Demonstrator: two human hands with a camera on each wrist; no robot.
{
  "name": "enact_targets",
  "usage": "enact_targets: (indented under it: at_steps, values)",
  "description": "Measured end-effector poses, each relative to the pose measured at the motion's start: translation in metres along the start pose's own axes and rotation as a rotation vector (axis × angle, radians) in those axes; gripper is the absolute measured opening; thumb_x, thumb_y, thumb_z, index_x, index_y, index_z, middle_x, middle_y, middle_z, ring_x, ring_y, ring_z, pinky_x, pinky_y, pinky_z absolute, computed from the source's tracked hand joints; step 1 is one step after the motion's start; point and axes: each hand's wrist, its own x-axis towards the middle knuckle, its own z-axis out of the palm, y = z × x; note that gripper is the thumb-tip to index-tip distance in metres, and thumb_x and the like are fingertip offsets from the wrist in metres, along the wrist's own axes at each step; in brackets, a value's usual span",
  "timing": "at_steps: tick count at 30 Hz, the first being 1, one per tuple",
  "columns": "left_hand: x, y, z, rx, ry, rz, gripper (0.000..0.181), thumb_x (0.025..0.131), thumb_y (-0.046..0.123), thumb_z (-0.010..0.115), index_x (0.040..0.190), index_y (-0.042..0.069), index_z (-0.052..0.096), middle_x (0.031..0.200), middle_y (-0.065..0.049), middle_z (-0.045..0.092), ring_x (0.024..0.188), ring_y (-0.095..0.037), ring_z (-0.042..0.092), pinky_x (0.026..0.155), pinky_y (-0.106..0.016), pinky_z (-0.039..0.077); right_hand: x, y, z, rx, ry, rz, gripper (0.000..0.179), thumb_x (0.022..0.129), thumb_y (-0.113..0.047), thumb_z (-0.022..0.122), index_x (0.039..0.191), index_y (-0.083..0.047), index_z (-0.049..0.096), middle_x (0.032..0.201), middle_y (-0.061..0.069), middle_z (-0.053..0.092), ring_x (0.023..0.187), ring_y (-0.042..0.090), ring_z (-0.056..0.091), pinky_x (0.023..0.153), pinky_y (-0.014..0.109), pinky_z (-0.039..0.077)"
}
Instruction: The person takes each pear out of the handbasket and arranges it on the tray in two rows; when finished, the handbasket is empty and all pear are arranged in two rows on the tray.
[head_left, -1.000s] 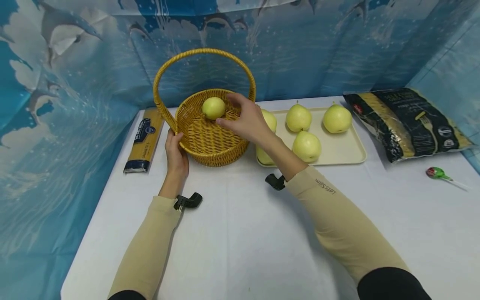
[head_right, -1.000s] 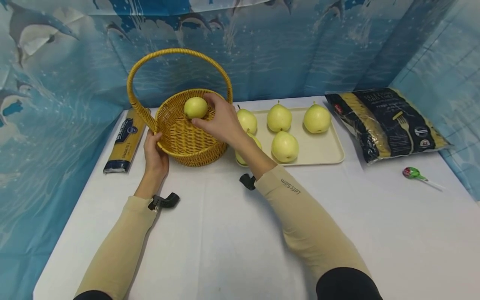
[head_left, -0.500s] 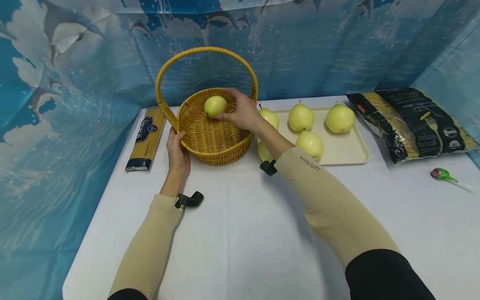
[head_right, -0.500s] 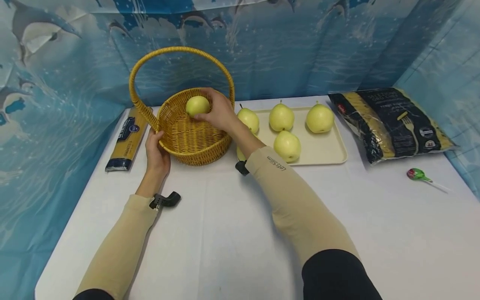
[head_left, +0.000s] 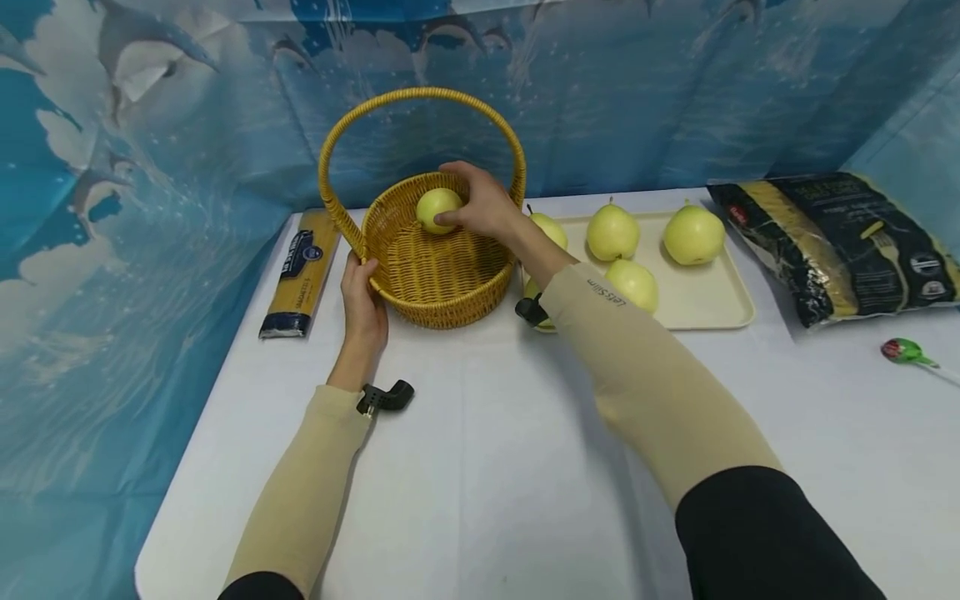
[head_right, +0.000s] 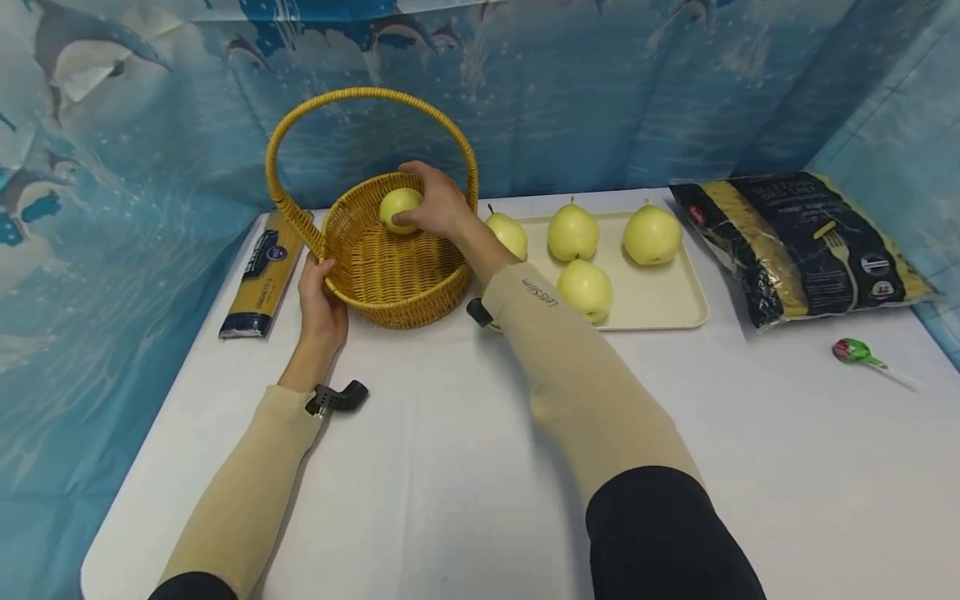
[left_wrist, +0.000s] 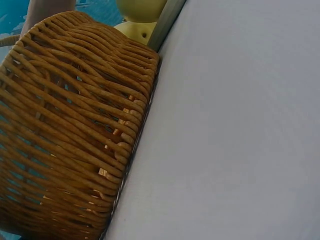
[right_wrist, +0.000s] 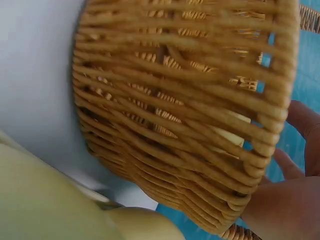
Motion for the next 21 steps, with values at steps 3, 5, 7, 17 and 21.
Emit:
enact_targets:
  at_steps: [3, 5, 7, 17, 21]
  values:
    - [0.0, 0.0, 0.0, -0.008, -0.005, 0.007, 0.059, 0.102, 0.017, 0.043, 0.159, 0.007, 0.038, 0.158, -0.025, 0.036, 0.149, -0.041, 0.034, 0.127, -0.045, 0.026, 0.006, 0.0, -0.001, 0.012, -0.017, 0.007, 0.08, 0.096, -0.024, 0.079, 0.164, -0.019, 0.037, 0.169, 0.008, 0.037, 0.152, 0.031, 0.039, 0.119, 0.048, 0.041]
    - [0.001, -0.001, 0.0, -0.017, -0.007, 0.01, 0.059, 0.102, 0.017, 0.044, 0.159, 0.006, 0.038, 0.158, -0.026, 0.036, 0.149, -0.042, 0.033, 0.127, -0.046, 0.025, 0.01, 0.0, 0.0, 0.027, -0.025, 0.005, 0.078, 0.096, -0.022, 0.079, 0.163, -0.019, 0.039, 0.166, 0.011, 0.04, 0.151, 0.032, 0.041, 0.118, 0.048, 0.042]
    - [0.001, -0.001, -0.001, -0.023, -0.006, 0.009, 0.059, 0.101, 0.017, 0.044, 0.159, 0.006, 0.038, 0.158, -0.026, 0.036, 0.149, -0.042, 0.033, 0.127, -0.047, 0.026, 0.012, 0.001, 0.003, 0.052, -0.037, 0.001, 0.077, 0.096, -0.018, 0.078, 0.163, -0.018, 0.039, 0.166, 0.012, 0.041, 0.15, 0.031, 0.042, 0.117, 0.047, 0.042]
    - [0.004, -0.001, -0.001, -0.007, -0.005, 0.012, 0.059, 0.101, 0.018, 0.045, 0.159, 0.009, 0.038, 0.159, -0.024, 0.037, 0.15, -0.038, 0.035, 0.127, -0.043, 0.027, 0.023, 0.004, 0.012, 0.006, -0.071, -0.046, 0.075, 0.096, 0.001, 0.071, 0.162, -0.014, 0.04, 0.167, 0.013, 0.038, 0.147, 0.032, 0.045, 0.114, 0.048, 0.045]
    - [0.003, -0.003, -0.002, 0.013, 0.001, 0.005, 0.059, 0.101, 0.018, 0.045, 0.159, 0.007, 0.038, 0.159, -0.024, 0.037, 0.15, -0.037, 0.036, 0.127, -0.042, 0.027, 0.027, 0.006, 0.015, -0.096, -0.078, -0.017, 0.073, 0.098, -0.008, 0.072, 0.162, -0.019, 0.041, 0.169, 0.006, 0.037, 0.151, 0.03, 0.04, 0.118, 0.047, 0.042]
